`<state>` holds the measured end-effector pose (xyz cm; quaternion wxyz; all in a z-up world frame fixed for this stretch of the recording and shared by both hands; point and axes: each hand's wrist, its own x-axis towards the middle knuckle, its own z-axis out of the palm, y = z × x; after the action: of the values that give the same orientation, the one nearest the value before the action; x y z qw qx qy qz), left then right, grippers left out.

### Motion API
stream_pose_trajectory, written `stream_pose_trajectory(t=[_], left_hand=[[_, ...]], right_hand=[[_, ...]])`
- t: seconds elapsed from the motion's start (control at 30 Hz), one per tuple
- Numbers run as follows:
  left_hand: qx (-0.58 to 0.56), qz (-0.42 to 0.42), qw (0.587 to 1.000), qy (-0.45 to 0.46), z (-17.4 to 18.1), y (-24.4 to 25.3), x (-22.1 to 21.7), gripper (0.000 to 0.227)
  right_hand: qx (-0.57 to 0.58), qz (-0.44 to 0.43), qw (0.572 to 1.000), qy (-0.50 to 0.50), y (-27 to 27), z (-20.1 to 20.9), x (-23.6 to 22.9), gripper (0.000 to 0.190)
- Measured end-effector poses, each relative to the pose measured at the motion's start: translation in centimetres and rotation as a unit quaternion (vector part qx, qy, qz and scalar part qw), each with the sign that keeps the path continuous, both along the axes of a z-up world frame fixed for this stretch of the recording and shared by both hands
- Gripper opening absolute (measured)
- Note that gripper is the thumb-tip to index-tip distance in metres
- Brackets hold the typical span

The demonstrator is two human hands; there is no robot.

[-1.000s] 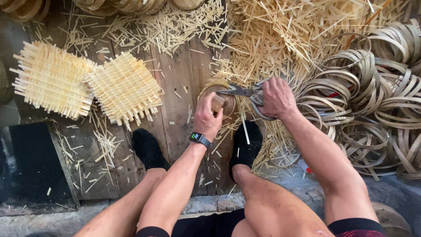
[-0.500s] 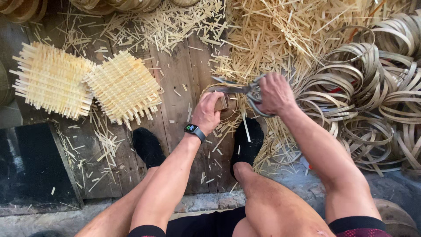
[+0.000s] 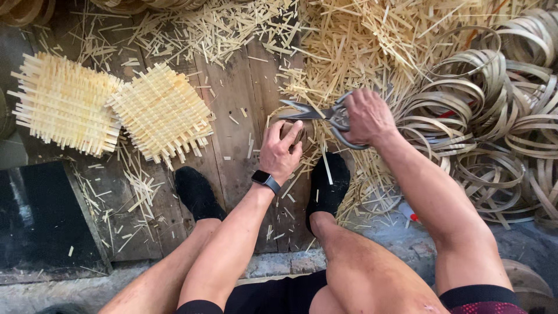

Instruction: The person constructs a bamboo steamer basket by assembling a woven base with a circular frame and trimming excess strips using shears.

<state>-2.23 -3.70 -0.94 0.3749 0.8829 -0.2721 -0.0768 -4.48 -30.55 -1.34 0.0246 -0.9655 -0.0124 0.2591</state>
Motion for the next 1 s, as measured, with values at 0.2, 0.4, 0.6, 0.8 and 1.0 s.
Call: stream_pose_trajectory(t=[0.2, 0.4, 0.6, 0.8, 1.0], left_hand=[[0.028, -0.051, 0.998, -0.002, 0.2, 0.7, 1.1, 0.058], [0.061, -0.084, 0.994, 0.016, 0.6, 0.6, 1.5, 0.053], [0.055, -0.126, 0.99, 0.021, 1.6, 0.7, 2.3, 0.048], [0.054, -0.141, 0.988, 0.035, 2.2, 0.6, 2.9, 0.045], [0.054, -0.138, 0.988, 0.048, 2.4, 0.7, 3.0, 0.047]], right_hand=[[0.0, -0.049, 0.991, 0.123, -1.5, -1.8, -0.6, 0.049], [0.02, -0.109, 0.992, 0.053, -2.8, 0.2, -0.6, 0.071], [-0.007, 0.024, 1.0, -0.016, -0.5, -2.1, 0.2, 0.05], [0.013, -0.059, 0.992, 0.115, -2.1, -3.0, 0.3, 0.038], [0.004, -0.22, 0.974, -0.05, -2.2, -3.4, -0.1, 0.046]])
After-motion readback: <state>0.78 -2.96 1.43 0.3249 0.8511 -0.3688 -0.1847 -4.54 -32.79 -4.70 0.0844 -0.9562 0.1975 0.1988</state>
